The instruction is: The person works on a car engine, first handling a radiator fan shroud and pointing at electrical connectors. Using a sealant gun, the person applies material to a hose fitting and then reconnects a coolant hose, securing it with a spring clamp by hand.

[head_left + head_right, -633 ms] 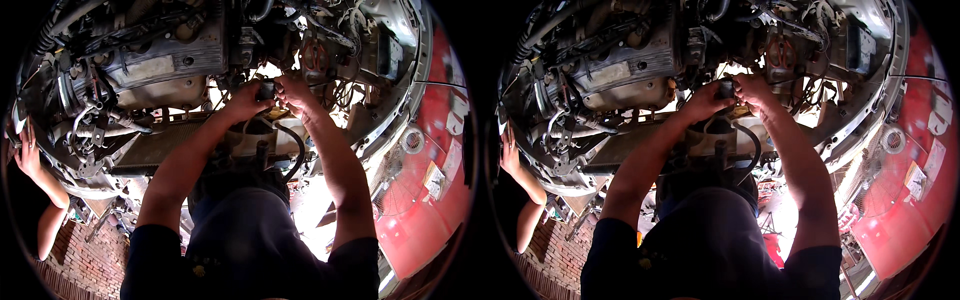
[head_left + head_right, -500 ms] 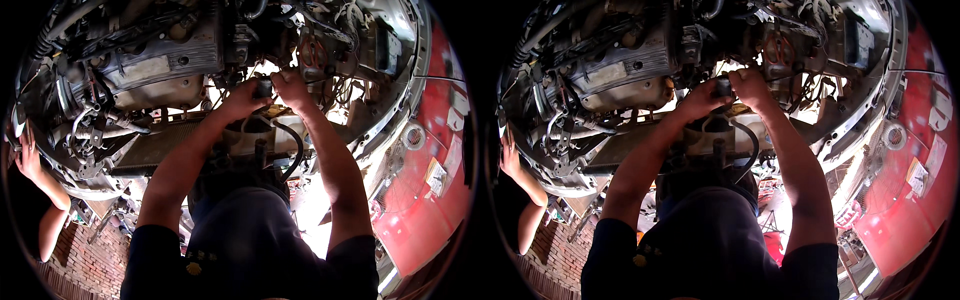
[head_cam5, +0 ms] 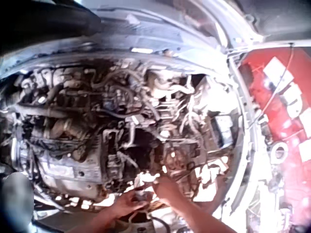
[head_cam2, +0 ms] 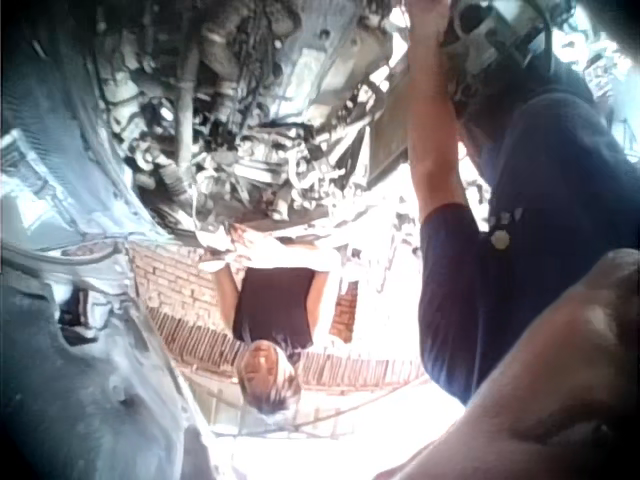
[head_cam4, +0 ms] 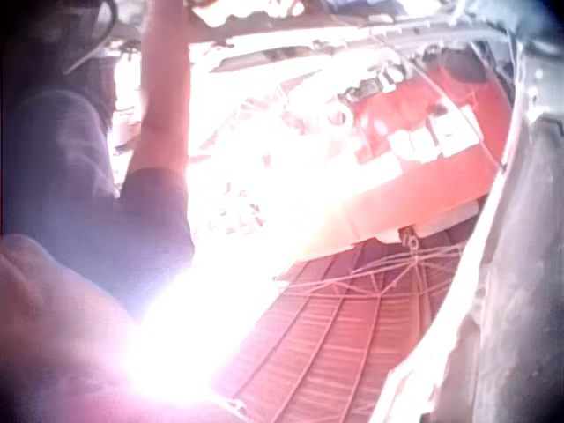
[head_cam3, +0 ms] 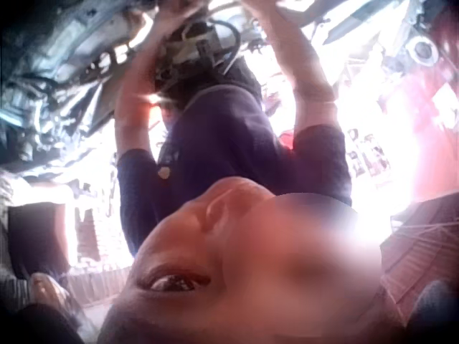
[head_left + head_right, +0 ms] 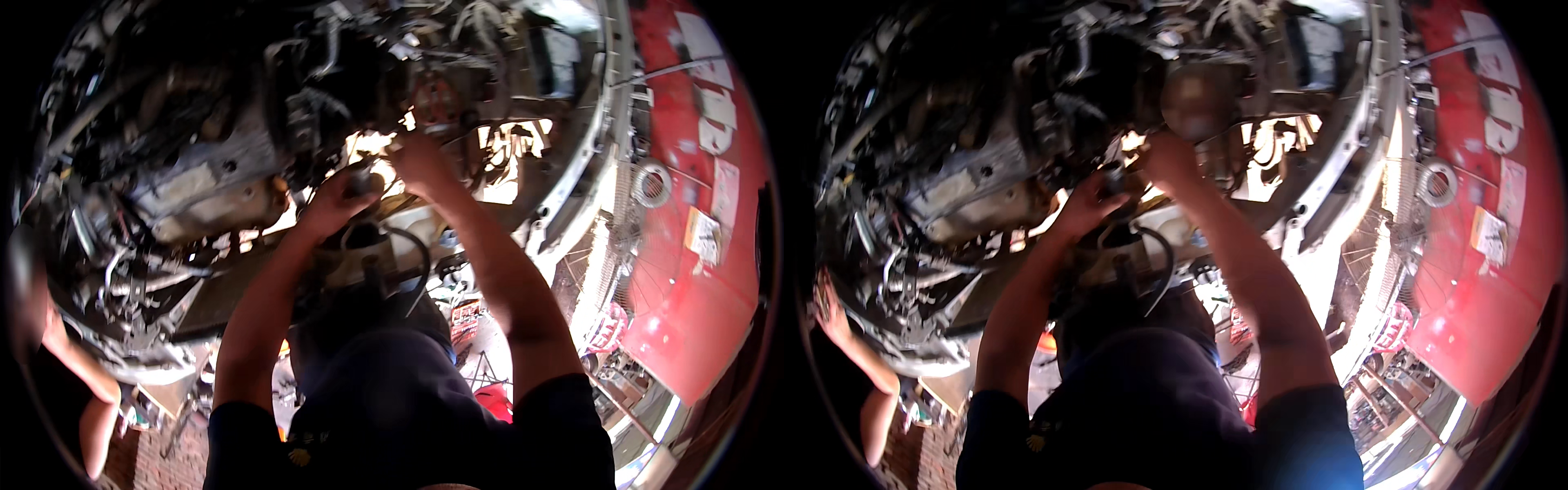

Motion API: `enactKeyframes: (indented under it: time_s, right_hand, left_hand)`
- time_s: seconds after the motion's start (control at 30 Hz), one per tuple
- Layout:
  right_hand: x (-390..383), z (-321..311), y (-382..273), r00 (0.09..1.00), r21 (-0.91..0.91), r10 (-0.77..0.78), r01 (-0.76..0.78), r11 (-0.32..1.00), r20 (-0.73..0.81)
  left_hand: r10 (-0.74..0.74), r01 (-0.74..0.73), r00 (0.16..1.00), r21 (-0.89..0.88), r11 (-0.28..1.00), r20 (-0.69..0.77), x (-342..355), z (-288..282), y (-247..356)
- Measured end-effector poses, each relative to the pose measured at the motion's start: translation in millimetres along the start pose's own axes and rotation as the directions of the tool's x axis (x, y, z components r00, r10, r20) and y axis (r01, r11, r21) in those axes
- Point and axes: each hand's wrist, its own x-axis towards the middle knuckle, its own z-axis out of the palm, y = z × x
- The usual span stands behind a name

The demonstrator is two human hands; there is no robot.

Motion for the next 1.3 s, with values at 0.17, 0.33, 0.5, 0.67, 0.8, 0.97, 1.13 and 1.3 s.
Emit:
enactKeyframes:
  time_s: [0.17, 0.33, 0.5, 0.67, 0.8, 0.97, 1.13, 1.3]
  right_hand:
    - [34, -14, -27, 0.902, 0.183, 0.047, -0.138, 0.973, 0.429]
    - [50, -31, -41, 0.880, 0.049, -0.127, 0.118, 0.992, 0.457]
    - [33, -7, -19, 0.928, 0.281, 0.035, -0.148, 0.948, 0.370]
    - [20, -2, -53, 0.959, -0.187, -0.189, 0.229, 0.955, 0.212]
    - [22, -6, -35, 0.952, -0.240, -0.226, 0.273, 0.932, 0.207]
    - [10, 7, -21, 0.979, 0.334, -0.136, 0.078, 0.939, 0.154]
    - [7, -19, -12, 0.958, 0.679, 0.194, -0.285, 0.677, 0.209]
    - [10, -50, 16, 0.990, -0.267, -0.142, 0.131, 0.955, -0.023]
  left_hand:
    - [0.132, -0.124, 0.990, 0.140, 0.982, -0.053, 5, 5, -10]
    - [0.162, -0.162, 0.987, 0.025, 0.986, 0.021, 18, -2, -22]
    - [0.177, -0.179, 0.984, 0.096, 0.979, 0.030, 30, -2, -40]
    - [0.294, -0.267, 0.954, 0.288, 0.920, -0.055, 12, -4, -32]
    - [0.321, -0.301, 0.945, 0.219, 0.928, -0.063, 15, 4, -27]
    - [0.411, -0.371, 0.910, 0.317, 0.873, -0.065, 33, 2, -64]
    - [0.318, -0.314, 0.944, 0.062, 0.947, -0.086, 33, 4, -51]
    - [0.173, -0.165, 0.985, -0.259, 0.952, 0.007, 24, 9, -32]
